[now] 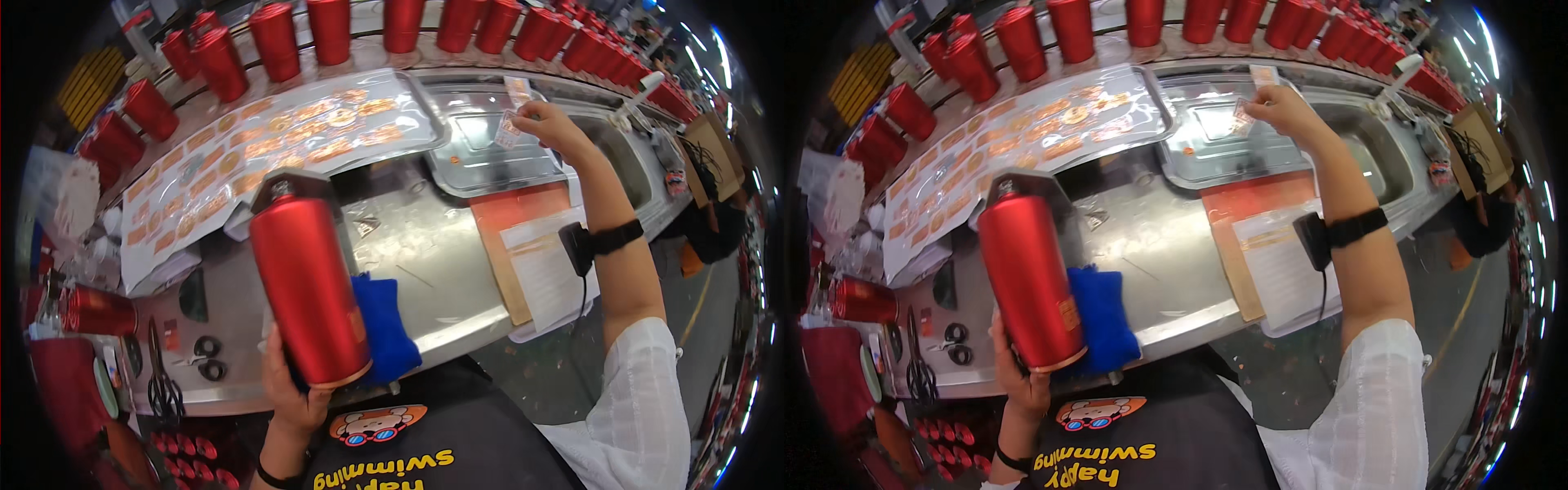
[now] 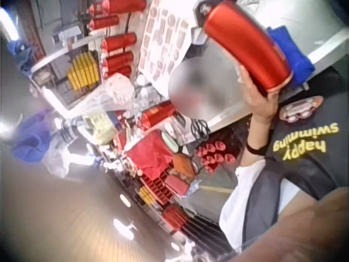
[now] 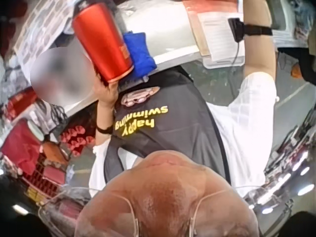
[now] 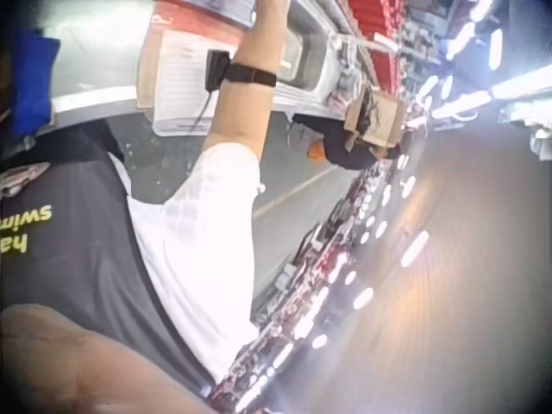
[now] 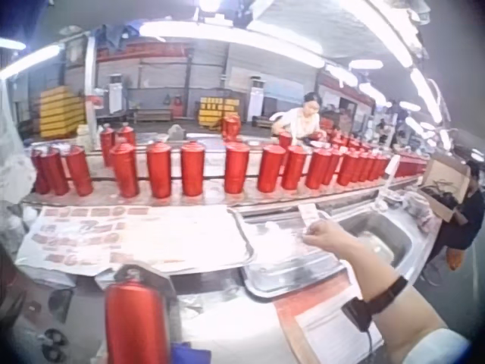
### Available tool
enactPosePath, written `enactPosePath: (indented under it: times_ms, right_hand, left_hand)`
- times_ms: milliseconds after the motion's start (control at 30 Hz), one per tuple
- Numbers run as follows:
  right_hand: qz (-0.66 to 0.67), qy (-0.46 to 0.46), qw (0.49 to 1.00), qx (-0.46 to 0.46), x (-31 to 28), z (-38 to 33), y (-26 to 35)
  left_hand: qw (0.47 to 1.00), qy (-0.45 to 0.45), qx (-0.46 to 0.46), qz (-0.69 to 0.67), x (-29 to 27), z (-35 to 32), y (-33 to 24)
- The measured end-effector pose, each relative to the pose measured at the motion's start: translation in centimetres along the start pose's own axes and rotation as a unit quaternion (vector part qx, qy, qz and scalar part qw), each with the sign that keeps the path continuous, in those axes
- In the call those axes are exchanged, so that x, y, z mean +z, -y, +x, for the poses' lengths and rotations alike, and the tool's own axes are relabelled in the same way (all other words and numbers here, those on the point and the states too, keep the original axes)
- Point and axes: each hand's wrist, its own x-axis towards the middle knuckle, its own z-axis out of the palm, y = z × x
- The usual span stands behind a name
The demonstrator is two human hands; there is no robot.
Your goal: Applying circular labels and rectangular stickers to red cylindrical canisters on a production line.
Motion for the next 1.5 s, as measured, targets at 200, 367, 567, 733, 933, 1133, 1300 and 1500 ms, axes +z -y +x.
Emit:
enactPosePath:
  times_ms: [200, 367, 567, 733, 933, 1133, 1300, 1500]
  right_hand:
    - [-0.481, 0.039, 0.874, -0.055, 6.6, 2.7, 1.9]
    - [-0.251, -0.027, 0.940, -0.230, 5.5, -3.7, 9.9]
    - [0.016, 0.053, 0.926, -0.373, 7.9, -13.5, 22.9]
    - [0.073, 0.090, 0.921, -0.371, 13.1, -14.9, 25.7]
    - [0.019, 0.024, 0.923, -0.383, 15.1, -13.9, 24.7]
    - [0.065, 0.020, 0.924, -0.376, 15.9, -13.6, 24.6]
    - [0.066, 0.000, 0.926, -0.371, 16.3, -13.5, 24.5]
    - [0.046, -0.115, 0.915, -0.383, 15.9, -15.7, 24.1]
  left_hand:
    - [0.996, -0.021, 0.055, 0.073, -0.4, 0.8, -0.8]
    - [0.992, -0.038, 0.092, 0.075, -0.9, 2.3, -1.6]
    - [0.970, -0.073, 0.156, 0.169, -1.6, 2.5, -2.1]
    - [0.984, -0.070, 0.143, 0.085, -0.9, 2.5, -1.4]
    - [0.992, -0.004, 0.075, -0.104, -1.6, 2.3, -0.4]
    - [0.961, -0.045, -0.019, -0.273, -1.1, 7.3, -0.3]
    - [0.952, -0.057, -0.060, -0.294, -0.3, 9.7, -1.3]
    - [0.910, -0.061, -0.107, -0.395, -0.4, 10.1, -1.1]
